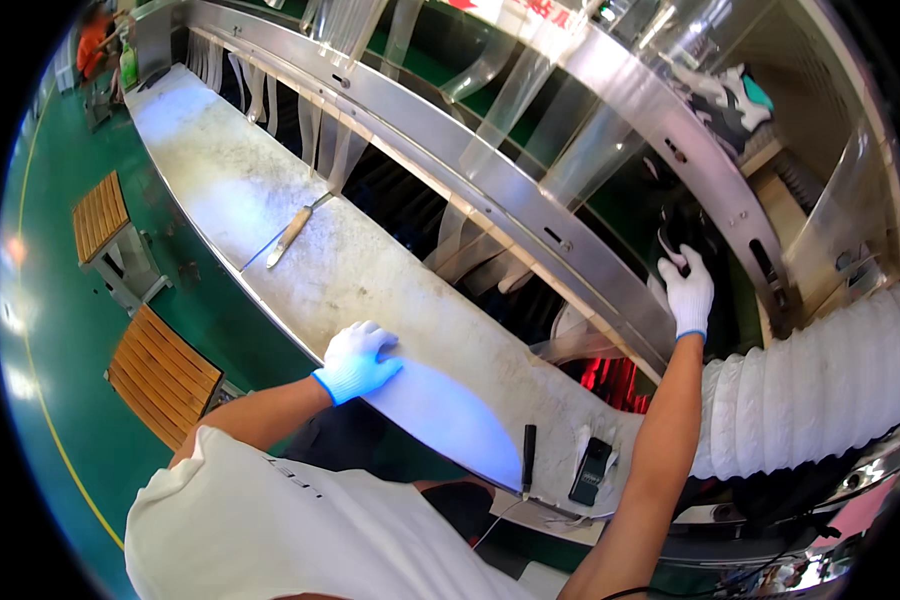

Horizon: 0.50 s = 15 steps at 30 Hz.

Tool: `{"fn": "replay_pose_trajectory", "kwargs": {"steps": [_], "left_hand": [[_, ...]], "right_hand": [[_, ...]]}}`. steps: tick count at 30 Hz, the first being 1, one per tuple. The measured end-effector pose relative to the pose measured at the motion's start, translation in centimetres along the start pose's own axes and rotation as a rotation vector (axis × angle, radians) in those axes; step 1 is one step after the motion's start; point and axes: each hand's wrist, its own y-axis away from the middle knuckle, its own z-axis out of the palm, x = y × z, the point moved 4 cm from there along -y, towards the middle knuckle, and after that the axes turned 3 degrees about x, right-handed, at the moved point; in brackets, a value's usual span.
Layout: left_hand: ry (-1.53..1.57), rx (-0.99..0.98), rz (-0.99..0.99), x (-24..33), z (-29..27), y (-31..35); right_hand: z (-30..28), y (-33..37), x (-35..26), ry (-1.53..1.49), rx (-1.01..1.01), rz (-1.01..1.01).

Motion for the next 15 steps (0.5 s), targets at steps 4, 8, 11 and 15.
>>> {"fn": "replay_pose_trajectory", "kwargs": {"steps": [4,8,11,15], "left_hand": [[0.125,-0.184,0.114,2.9,3.1,-3.7],[0.333,-0.184,0.113,7.2,8.5,-11.3],[0.341,-0.019,-0.022,8.8,13.7,-18.8],[0.274,-0.164,-0.13,6.6,21.3,-26.6]], "right_hand": [[2.0,-1.0,-2.2,0.172,0.054,-0.024],[1.7,-1.3,-3.4,0.298,0.057,0.013],[1.8,-1.5,-2.3,0.278,-0.035,0.132],[2.4,-1.6,-2.7,0.212,-0.046,0.131]]}}
